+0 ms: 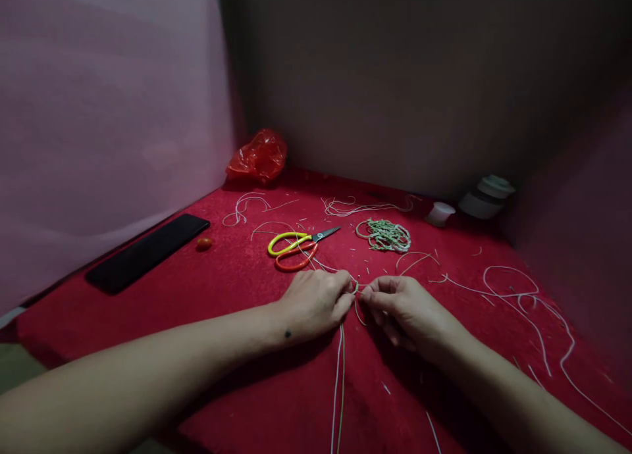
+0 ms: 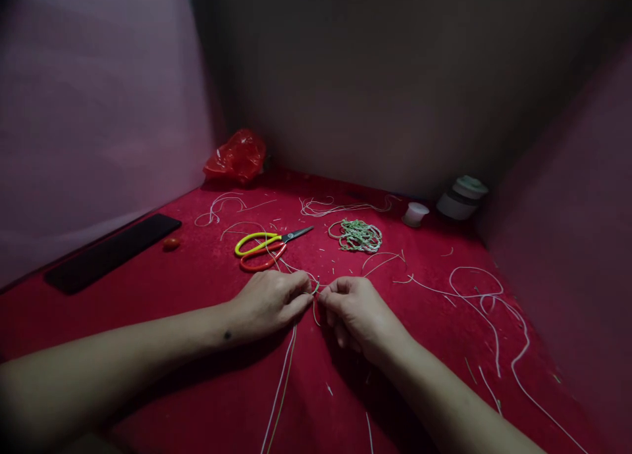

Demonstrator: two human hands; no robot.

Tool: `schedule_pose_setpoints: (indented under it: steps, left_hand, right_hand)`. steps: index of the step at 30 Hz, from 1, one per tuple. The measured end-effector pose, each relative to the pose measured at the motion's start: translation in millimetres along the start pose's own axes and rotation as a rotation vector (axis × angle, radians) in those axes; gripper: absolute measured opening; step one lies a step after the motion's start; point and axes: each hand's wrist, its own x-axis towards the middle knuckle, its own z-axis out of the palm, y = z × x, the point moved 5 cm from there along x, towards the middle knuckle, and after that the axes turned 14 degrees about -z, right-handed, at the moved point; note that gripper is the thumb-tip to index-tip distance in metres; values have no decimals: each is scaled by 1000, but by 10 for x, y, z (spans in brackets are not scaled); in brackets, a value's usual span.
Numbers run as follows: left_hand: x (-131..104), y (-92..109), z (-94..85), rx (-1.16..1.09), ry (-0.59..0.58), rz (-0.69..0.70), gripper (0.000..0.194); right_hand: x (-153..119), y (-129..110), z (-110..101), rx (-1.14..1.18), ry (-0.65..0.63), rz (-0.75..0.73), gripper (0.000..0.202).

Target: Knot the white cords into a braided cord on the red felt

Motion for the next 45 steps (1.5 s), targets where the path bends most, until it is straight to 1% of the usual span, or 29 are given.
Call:
schedule_pose_setpoints:
  steps: [4,5,8,10,14,19,26,40,45]
  left_hand:
    - [-11,-1,26,25,7,0,21]
    - [-15,1,28,34,11,5,22]
    - [-27,13,25,53,30,17,21]
    - [-35,21,18,59,48,22,21]
    - [-54,31,16,64,78,42,20]
    - [-60,24,37,49,102,58,19]
    - [-63,26,64,24,122,88,18]
    - [-34,33,71,-81,69,151,13]
    - [-46,21,75,-82,82,154,15]
  right_hand:
    - [17,-14,11,-152,43,-40,22]
    - [28,-28,4,-216,56,-81,21]
    - [59,-95,-15,-404,86,-271,16]
    - [72,-106,-18,-459,85,-328,16]
    - [71,-105,-17,-508,87,-324,18]
    - [32,-150,-21,-616,123,-341,18]
    - [45,-138,-28,-605,120,-312,18]
    - [49,-145,-40,-640,110,-326,17]
    - [63,-135,-44,-601,105,-308,17]
